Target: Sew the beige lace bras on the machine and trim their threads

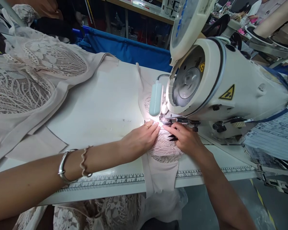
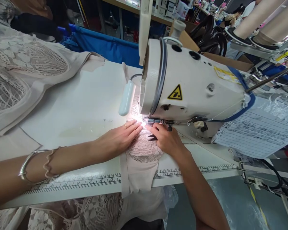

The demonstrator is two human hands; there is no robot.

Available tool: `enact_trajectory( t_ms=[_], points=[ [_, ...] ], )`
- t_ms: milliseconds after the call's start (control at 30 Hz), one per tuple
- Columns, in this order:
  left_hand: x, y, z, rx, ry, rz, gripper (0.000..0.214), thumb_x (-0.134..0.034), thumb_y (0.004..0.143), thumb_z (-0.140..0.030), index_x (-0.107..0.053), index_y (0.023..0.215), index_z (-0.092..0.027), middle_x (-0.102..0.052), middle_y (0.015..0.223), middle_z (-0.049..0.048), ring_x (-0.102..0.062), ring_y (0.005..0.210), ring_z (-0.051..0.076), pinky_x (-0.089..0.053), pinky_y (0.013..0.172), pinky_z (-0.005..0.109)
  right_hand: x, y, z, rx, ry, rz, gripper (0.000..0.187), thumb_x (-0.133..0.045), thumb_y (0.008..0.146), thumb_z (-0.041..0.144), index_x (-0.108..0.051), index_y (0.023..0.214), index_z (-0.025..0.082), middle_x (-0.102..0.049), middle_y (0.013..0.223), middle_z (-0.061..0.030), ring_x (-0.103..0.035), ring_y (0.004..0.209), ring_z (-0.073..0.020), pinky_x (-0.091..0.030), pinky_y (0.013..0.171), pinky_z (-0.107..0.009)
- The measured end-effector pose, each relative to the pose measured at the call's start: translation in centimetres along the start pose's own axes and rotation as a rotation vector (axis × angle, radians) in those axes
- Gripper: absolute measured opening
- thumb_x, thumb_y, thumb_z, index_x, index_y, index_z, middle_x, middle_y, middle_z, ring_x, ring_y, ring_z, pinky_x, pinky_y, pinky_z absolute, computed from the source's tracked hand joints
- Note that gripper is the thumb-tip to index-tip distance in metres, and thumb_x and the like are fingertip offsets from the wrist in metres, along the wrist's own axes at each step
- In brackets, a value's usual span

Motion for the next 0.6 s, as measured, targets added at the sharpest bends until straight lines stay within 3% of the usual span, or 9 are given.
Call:
enact_trajectory(
  t_ms=[267, 433, 600],
  points=[
    [0.0, 0.1, 2.3, -0.001, -0.207, -0.087, 0.041, -0.030, 0.098, -0.004, -0.053, 0.132, 0.000, -0.065, 0.129, 0.0227, -0.061, 0.123, 0.027, -0.056, 0.100, 0.043, 0.0, 0.1, 0.2, -0.061, -0.011, 0.052, 0.069, -0.044, 0.067, -0.001, -0.068, 0.127, 0.022, -0.061, 0.092, -0.0014, -0.055, 0.071, -0.0182, -0.037, 0.051, -0.029],
    [0.0, 0.1, 3.4, -0.012, -0.331, -0.007, 0.041, -0.031, 0.099, -0.004, -0.054, 0.133, -0.001, -0.062, 0.135, 0.0226, -0.060, 0.123, 0.026, -0.055, 0.099, 0.040, 0.0, 0.0, 0.3, -0.037, -0.062, 0.038, 0.071, -0.042, 0.066, -0.003, -0.068, 0.126, 0.023, -0.061, 0.089, -0.0018, -0.052, 0.068, -0.0185, -0.032, 0.049, -0.029],
    [0.3, 0.2, 5.2, 0.004, -0.448, 0.102, 0.044, -0.031, 0.101, -0.007, -0.050, 0.140, -0.012, -0.059, 0.142, 0.0155, -0.058, 0.126, 0.022, -0.052, 0.099, 0.035, -0.2, -0.1, 0.3, -0.038, -0.017, 0.035, 0.072, -0.040, 0.065, -0.005, -0.067, 0.127, 0.018, -0.061, 0.091, -0.0034, -0.053, 0.071, -0.0184, -0.030, 0.048, -0.029]
  ],
)
Point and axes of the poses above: each hand's wrist, its own y-axis towards the middle knuckle, its own x-axis out of the back of the hand, z = x × y, the point moved 2 cm from there along y, towards the middle knuckle
